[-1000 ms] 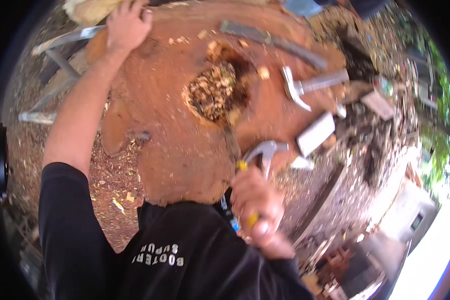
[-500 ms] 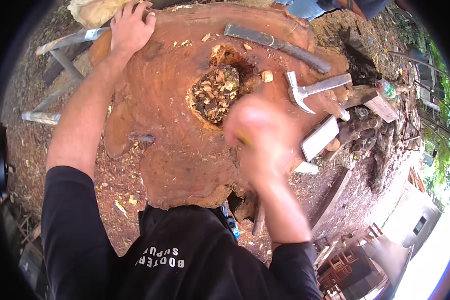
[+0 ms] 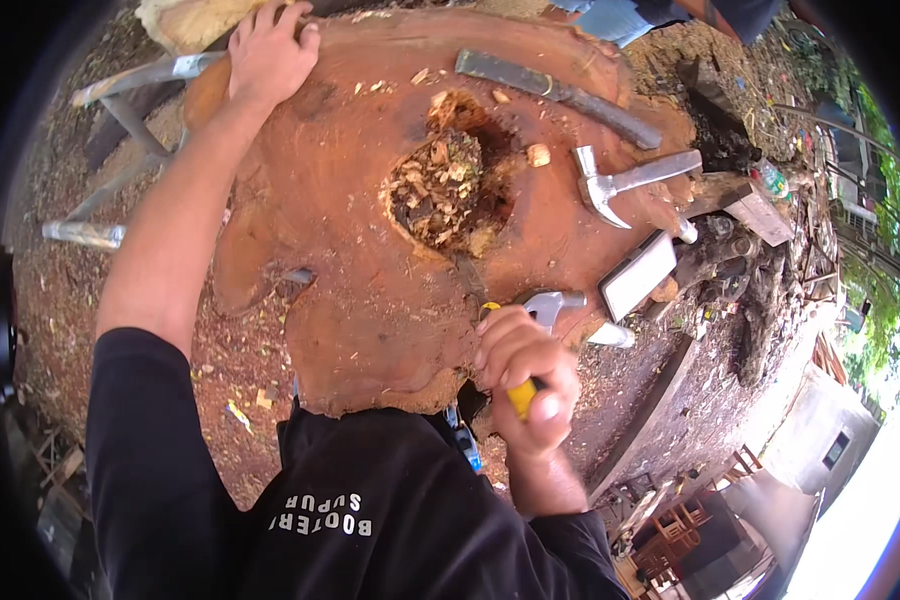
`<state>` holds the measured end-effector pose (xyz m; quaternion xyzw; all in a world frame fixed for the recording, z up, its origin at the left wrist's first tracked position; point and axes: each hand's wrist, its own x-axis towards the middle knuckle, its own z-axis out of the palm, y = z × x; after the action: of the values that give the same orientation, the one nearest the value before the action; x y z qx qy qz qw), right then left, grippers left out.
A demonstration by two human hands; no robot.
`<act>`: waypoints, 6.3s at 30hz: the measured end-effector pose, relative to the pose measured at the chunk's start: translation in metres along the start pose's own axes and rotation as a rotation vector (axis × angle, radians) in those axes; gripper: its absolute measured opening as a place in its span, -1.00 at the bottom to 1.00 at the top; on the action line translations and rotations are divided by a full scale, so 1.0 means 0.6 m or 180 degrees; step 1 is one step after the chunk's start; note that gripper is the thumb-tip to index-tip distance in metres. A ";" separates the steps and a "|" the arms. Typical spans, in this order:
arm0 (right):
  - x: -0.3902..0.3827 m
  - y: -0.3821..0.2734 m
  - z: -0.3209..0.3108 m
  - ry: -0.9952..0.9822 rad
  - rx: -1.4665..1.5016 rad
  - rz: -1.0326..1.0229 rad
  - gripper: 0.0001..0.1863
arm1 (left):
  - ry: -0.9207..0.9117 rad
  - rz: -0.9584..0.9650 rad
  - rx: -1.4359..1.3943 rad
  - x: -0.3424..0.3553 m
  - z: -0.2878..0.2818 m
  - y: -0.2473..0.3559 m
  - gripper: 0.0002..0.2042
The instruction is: The person uses a hammer and a chisel to hollow out the center of a large wooden slab resting on sawhorses. The person repeatedly strikes the chisel with the hammer to remove wood chips from a central hole.
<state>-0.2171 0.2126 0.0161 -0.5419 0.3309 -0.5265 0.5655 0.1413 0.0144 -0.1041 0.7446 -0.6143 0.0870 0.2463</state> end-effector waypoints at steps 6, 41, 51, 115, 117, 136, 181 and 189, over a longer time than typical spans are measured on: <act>0.173 -0.111 -0.015 -0.0825 0.0147 -0.0046 -0.52 | 0.0050 0.0051 0.0151 -0.002 0.007 -0.004 -0.67; 0.134 0.029 -0.023 -0.0857 -0.0370 0.0784 -0.43 | 0.0220 0.0036 0.0068 -0.003 0.010 -0.005 -0.71; -0.027 0.012 -0.063 -0.0463 -0.0418 0.0051 -0.57 | 0.0161 0.0005 0.0207 -0.004 0.002 -0.010 -0.69; 0.176 -0.032 0.020 -0.0681 0.0212 0.0508 -0.78 | 0.0346 0.0127 0.0197 -0.011 0.003 -0.034 -0.72; 0.176 -0.083 0.037 -0.0531 0.0283 0.0491 -0.79 | 0.0322 0.0112 0.0272 -0.007 0.005 -0.023 -0.72; 0.091 0.168 -0.024 -0.0343 -0.0850 0.0842 -0.78 | 0.0208 0.0193 0.0079 -0.003 0.006 0.015 -0.72; 0.030 0.033 -0.061 -0.0633 -0.0005 0.0234 -0.75 | 0.0220 -0.0019 0.0224 -0.002 0.011 -0.001 -0.67; 0.213 -0.136 -0.027 -0.1596 0.0128 -0.0426 -0.72 | 0.0330 0.0050 0.0265 -0.012 0.010 -0.017 -0.70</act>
<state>-0.2226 0.0983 0.1167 -0.6648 0.1332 -0.4184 0.6043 0.1482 0.0191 -0.1148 0.7438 -0.6024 0.1529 0.2459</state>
